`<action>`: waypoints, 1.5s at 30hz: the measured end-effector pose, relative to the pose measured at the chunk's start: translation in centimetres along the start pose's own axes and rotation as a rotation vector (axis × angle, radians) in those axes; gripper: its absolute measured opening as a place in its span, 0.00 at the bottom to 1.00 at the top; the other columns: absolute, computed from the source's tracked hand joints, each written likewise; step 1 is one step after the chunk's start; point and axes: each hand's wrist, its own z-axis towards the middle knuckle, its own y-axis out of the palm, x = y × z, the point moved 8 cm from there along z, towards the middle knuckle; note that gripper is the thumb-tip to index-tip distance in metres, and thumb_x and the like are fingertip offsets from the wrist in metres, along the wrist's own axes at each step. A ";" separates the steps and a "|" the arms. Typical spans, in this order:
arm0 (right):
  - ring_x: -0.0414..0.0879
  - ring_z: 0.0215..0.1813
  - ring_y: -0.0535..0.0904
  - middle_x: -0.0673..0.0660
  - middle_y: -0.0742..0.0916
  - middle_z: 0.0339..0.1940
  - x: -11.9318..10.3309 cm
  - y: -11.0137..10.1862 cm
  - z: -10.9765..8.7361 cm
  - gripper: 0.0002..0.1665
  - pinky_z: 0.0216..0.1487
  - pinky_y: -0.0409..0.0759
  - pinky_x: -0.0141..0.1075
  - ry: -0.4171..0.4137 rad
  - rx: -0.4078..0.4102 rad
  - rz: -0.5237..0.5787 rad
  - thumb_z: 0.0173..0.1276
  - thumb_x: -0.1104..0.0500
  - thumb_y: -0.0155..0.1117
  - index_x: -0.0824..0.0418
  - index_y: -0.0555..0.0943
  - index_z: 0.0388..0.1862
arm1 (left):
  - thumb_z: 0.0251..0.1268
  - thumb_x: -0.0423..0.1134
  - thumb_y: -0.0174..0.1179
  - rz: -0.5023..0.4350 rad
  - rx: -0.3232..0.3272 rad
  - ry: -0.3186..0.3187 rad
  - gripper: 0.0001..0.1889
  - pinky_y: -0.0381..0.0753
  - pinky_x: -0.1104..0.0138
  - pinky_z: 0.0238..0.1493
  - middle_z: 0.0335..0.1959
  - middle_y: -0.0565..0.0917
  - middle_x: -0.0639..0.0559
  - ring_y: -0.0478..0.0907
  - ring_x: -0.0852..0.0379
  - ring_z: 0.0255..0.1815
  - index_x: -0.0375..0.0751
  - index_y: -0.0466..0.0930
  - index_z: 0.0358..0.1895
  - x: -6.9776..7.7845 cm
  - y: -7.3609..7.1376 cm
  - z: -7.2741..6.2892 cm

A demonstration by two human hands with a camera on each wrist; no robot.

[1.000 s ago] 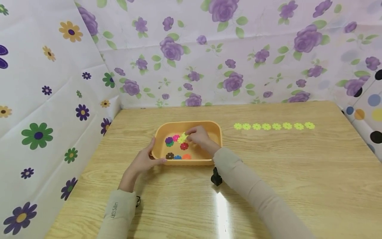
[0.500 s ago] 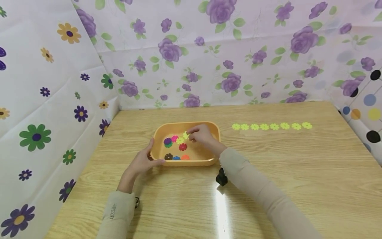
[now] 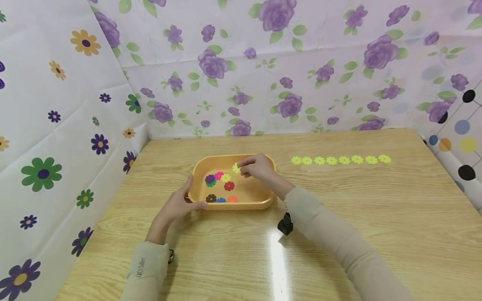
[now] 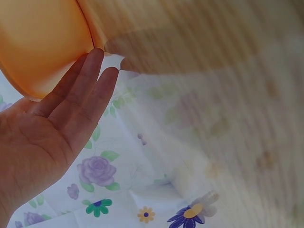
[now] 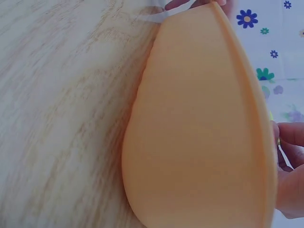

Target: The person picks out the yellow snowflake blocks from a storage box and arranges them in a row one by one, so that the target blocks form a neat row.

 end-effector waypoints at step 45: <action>0.40 0.31 0.80 0.64 0.82 0.42 0.5 -11.3 -1.3 0.14 0.42 0.79 0.42 -0.084 0.130 0.006 0.62 0.69 0.57 0.73 0.77 0.47 | 0.48 0.53 0.68 0.008 -0.002 0.006 0.57 0.76 0.61 0.44 0.56 0.70 0.31 0.76 0.51 0.43 0.37 0.36 0.72 0.4 0.0 -0.3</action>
